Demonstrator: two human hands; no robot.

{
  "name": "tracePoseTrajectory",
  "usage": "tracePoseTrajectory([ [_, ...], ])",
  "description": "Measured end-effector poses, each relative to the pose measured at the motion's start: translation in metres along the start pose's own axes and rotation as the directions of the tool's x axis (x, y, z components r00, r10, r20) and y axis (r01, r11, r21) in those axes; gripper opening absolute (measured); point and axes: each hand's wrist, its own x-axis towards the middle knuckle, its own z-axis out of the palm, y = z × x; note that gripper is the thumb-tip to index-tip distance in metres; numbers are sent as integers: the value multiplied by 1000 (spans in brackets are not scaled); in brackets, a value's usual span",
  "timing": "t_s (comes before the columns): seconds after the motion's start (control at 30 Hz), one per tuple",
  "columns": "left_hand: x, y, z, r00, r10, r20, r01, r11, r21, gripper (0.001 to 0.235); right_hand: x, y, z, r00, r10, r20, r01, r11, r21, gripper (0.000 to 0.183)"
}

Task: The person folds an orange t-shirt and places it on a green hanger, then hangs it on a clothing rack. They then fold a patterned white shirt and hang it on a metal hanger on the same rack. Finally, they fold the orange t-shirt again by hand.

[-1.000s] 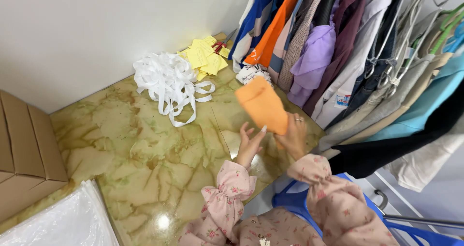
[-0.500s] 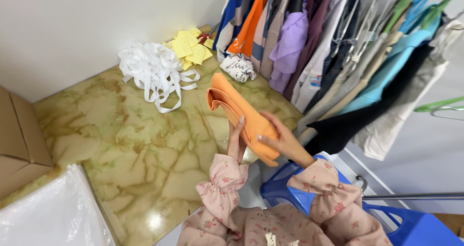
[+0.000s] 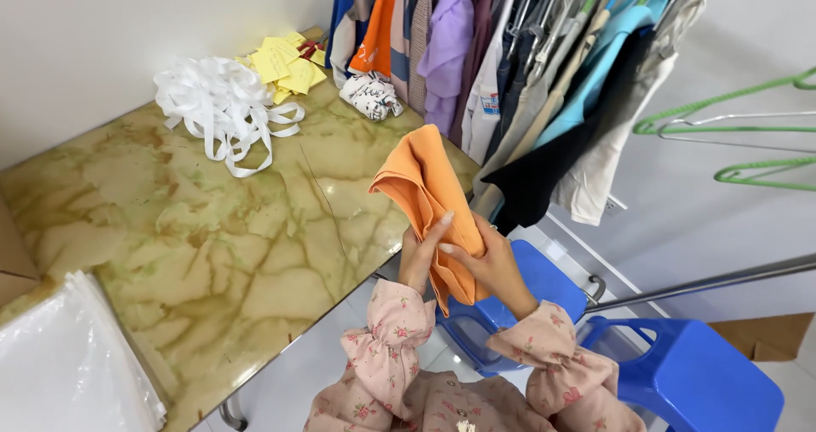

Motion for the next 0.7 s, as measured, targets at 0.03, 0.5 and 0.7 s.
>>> tracePoseTrajectory([
  [0.03,-12,12,9,1000,-3,2,3,1000,5,83,-3,4,-6,1000,4,-4,-4,1000,3,70],
  [0.5,-52,18,72,970,-188,157,196,980,-35,89,-41,-1,-44,950,310,-30,-297,931,212,105],
  [0.7,-22,-3,46,916,-314,250,370,902,-223,103,-45,-12,-49,774,620,-127,-394,629,670,53],
])
